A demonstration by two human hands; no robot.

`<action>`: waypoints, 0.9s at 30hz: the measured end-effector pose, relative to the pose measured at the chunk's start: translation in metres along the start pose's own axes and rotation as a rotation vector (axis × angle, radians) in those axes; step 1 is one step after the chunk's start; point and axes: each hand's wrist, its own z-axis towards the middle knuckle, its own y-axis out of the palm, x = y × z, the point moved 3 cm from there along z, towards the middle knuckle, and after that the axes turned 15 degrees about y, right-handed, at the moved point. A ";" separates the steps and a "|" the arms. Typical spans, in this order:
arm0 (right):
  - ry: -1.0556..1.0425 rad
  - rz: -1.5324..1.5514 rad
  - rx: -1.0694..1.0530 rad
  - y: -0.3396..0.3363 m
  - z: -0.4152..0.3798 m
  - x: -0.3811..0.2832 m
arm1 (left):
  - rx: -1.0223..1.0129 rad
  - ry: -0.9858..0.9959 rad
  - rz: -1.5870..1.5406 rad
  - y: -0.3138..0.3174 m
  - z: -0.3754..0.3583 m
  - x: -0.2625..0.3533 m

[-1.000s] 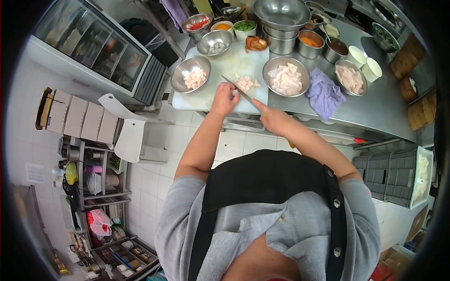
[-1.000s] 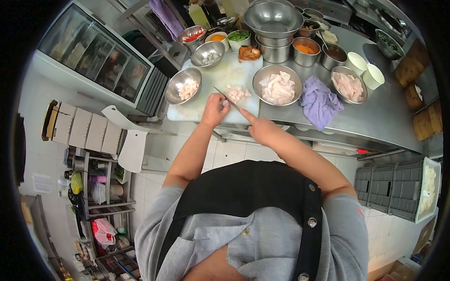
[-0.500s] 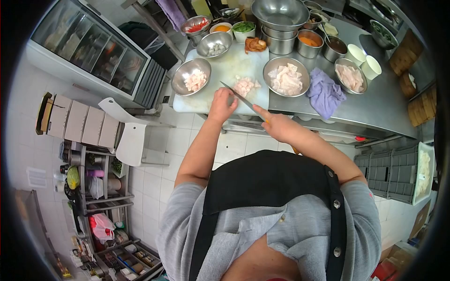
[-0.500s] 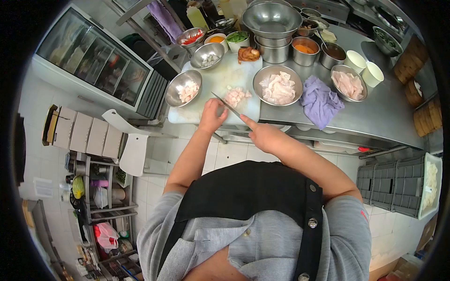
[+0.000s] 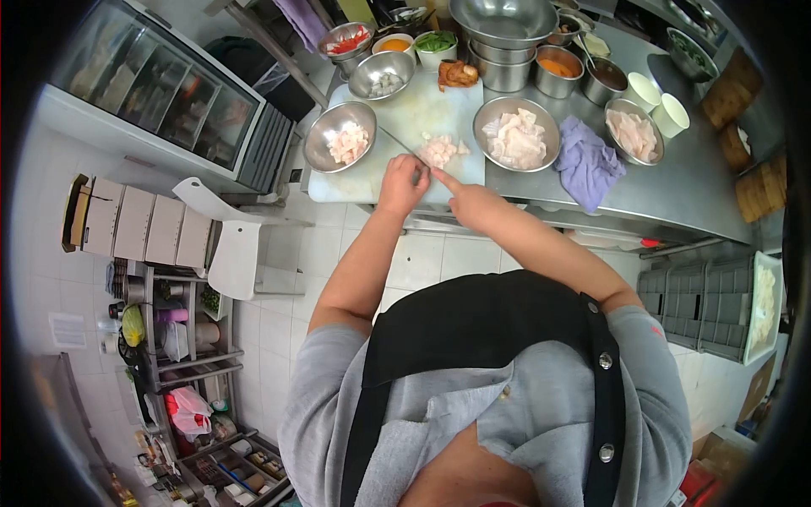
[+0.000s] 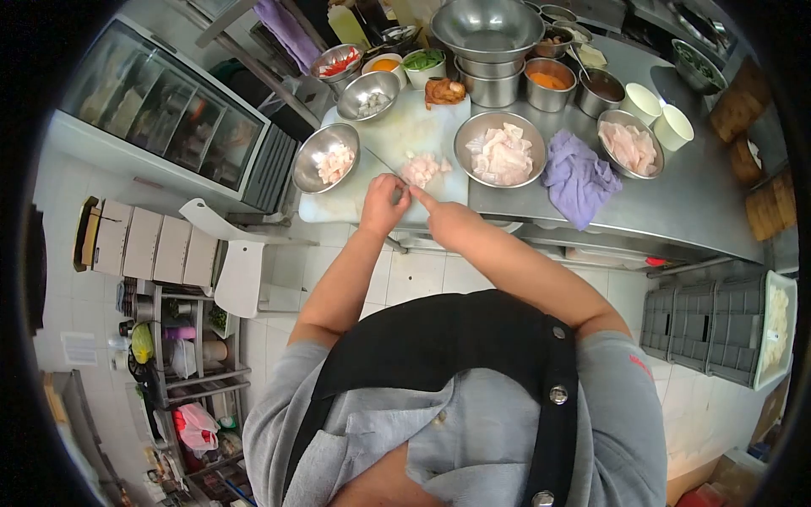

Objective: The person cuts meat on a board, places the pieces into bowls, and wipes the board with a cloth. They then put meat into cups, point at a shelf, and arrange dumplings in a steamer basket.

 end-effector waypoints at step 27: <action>0.106 0.165 0.160 -0.003 -0.007 0.042 | 0.065 -0.324 0.061 0.052 0.047 0.007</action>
